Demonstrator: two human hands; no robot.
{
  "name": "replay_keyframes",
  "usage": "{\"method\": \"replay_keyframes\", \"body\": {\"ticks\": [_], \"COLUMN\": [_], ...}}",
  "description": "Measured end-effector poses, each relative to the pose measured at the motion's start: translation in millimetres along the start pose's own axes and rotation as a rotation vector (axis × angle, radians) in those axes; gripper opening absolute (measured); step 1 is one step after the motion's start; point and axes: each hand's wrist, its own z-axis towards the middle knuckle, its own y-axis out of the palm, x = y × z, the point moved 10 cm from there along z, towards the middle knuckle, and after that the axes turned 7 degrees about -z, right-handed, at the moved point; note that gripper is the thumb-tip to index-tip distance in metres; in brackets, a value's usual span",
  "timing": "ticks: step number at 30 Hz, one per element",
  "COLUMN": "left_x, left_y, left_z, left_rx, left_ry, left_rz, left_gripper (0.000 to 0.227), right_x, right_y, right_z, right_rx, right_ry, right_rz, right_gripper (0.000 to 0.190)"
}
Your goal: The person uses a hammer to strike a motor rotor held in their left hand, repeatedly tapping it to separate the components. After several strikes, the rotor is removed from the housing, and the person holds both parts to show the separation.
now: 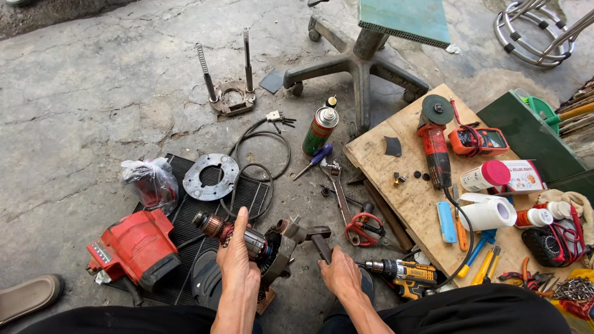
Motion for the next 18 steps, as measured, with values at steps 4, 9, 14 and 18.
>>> {"method": "replay_keyframes", "body": {"ticks": [4,9,14,18], "left_x": [-12,-12,-13,-13], "left_y": [-11,-10,-11,-10], "left_z": [22,7,8,1], "left_rx": [0.036,0.077,0.098,0.084], "left_ry": [-0.016,-0.104,-0.112,-0.134], "left_rz": [-0.072,-0.116,-0.053,-0.07], "left_gripper": [0.045,0.058,0.062,0.061], "right_x": [5,11,16,16], "right_y": [10,14,25,26], "right_z": [4,4,17,17], "right_rx": [-0.006,-0.043,-0.016,-0.029], "right_ry": [-0.006,0.02,0.019,0.0], "right_rz": [0.002,0.013,-0.017,0.001], "right_gripper": [0.041,0.038,0.047,0.046]}}
